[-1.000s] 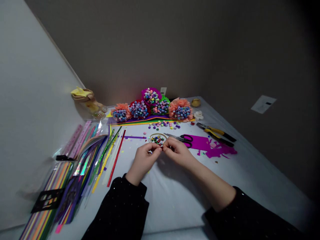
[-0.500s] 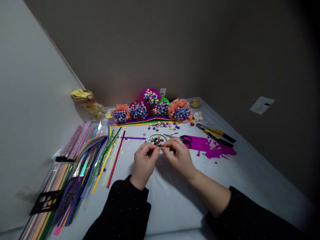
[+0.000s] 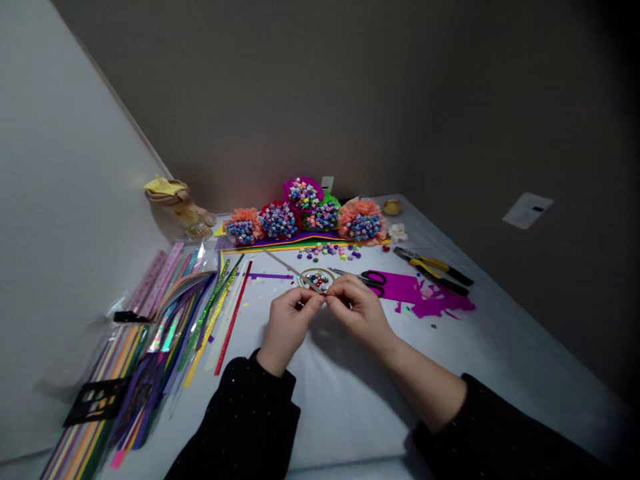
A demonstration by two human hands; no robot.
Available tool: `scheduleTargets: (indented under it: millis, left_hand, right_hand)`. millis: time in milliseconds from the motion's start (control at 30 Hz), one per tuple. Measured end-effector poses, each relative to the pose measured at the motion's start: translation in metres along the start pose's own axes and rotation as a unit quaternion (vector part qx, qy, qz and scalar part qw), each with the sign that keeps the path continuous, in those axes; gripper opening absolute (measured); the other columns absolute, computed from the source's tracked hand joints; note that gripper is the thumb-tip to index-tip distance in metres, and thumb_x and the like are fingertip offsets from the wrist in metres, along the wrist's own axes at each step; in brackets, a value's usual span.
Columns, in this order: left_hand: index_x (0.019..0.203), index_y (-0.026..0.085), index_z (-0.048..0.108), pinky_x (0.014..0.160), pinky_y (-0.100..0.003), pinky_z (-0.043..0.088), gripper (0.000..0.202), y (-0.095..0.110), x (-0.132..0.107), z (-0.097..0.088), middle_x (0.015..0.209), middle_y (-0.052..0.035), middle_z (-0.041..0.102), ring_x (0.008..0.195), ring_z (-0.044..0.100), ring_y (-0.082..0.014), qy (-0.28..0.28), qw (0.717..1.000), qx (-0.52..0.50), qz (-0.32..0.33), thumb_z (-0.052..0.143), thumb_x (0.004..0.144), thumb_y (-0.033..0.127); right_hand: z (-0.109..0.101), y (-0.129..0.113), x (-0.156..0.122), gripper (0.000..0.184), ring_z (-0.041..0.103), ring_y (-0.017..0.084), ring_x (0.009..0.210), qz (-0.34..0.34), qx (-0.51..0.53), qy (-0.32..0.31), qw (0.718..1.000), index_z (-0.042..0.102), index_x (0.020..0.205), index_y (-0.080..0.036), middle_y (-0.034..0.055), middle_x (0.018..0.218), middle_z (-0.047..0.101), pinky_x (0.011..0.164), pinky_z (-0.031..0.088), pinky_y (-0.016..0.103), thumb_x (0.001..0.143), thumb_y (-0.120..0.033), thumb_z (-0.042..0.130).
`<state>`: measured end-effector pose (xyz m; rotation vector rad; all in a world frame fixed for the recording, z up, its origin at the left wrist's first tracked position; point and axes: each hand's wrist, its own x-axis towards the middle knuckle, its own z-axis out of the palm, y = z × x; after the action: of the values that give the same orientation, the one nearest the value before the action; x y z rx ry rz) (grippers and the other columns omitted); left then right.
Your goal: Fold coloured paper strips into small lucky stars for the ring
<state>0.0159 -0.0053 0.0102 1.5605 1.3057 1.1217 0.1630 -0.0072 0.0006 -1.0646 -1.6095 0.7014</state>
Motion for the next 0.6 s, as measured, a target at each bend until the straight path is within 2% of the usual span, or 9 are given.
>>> scheduleTargets:
  millis: [167,333,400,500,533,600]
  left_hand:
    - [0.070,0.015,0.065,0.059,-0.022,0.044,0.017,-0.002,0.002,-0.001,0.070,-0.0023,0.065,0.065,0.056,-0.0135,-0.001,1.000,-0.009,0.000,0.061,0.074,0.031]
    - [0.061,0.015,0.057,0.054,-0.021,0.039,0.020,-0.004,0.004,0.000,0.057,0.0021,0.055,0.057,0.049,-0.0107,0.008,1.000,-0.004,-0.019,0.059,0.074,0.031]
    - [0.061,0.015,0.055,0.056,-0.021,0.039,0.021,-0.006,0.005,0.000,0.057,0.0031,0.053,0.057,0.048,-0.0103,0.015,1.000,-0.003,-0.025,0.058,0.075,0.030]
    - [0.062,0.015,0.055,0.058,-0.022,0.038,0.021,-0.009,0.005,0.002,0.058,0.0031,0.053,0.059,0.048,-0.0108,0.023,0.999,-0.008,-0.034,0.057,0.076,0.031]
    - [0.063,0.015,0.055,0.058,-0.022,0.038,0.021,-0.010,0.006,0.002,0.059,0.0030,0.053,0.059,0.048,-0.0111,0.027,0.999,-0.011,-0.036,0.057,0.076,0.032]
    - [0.063,0.016,0.054,0.058,-0.022,0.038,0.021,-0.013,0.007,0.001,0.058,0.0032,0.052,0.059,0.047,-0.0114,0.041,0.998,-0.012,-0.038,0.058,0.076,0.033]
  right_hand:
    - [-0.001,0.003,0.004,0.011,0.051,0.013,0.069,0.008,0.013,-0.014,1.000,0.055,0.067,-0.017,0.0019,0.073,0.053,0.060,0.039,0.025,0.077,-0.014,0.053]
    - [0.000,0.003,0.003,0.011,0.050,0.013,0.066,0.005,-0.006,-0.044,0.999,0.055,0.067,-0.018,0.0015,0.071,0.053,0.058,0.039,0.024,0.077,-0.014,0.052]
    - [0.001,0.004,0.001,0.005,0.050,0.014,0.069,-0.015,-0.025,-0.034,0.999,0.057,0.076,-0.018,0.0029,0.076,0.054,0.059,0.040,0.025,0.076,-0.015,0.054]
    - [0.004,0.007,-0.001,0.017,0.049,0.015,0.073,-0.038,-0.032,0.001,0.999,0.058,0.092,-0.018,0.0051,0.087,0.055,0.061,0.041,0.026,0.075,-0.017,0.057]
    - [0.004,0.006,-0.001,0.017,0.049,0.015,0.073,-0.033,-0.018,0.016,0.999,0.057,0.092,-0.018,0.0050,0.087,0.055,0.062,0.041,0.027,0.075,-0.018,0.058]
    - [0.001,-0.001,0.000,0.004,0.049,0.014,0.069,-0.005,0.052,0.036,0.998,0.057,0.082,-0.019,0.0026,0.079,0.054,0.064,0.041,0.028,0.079,-0.022,0.057]
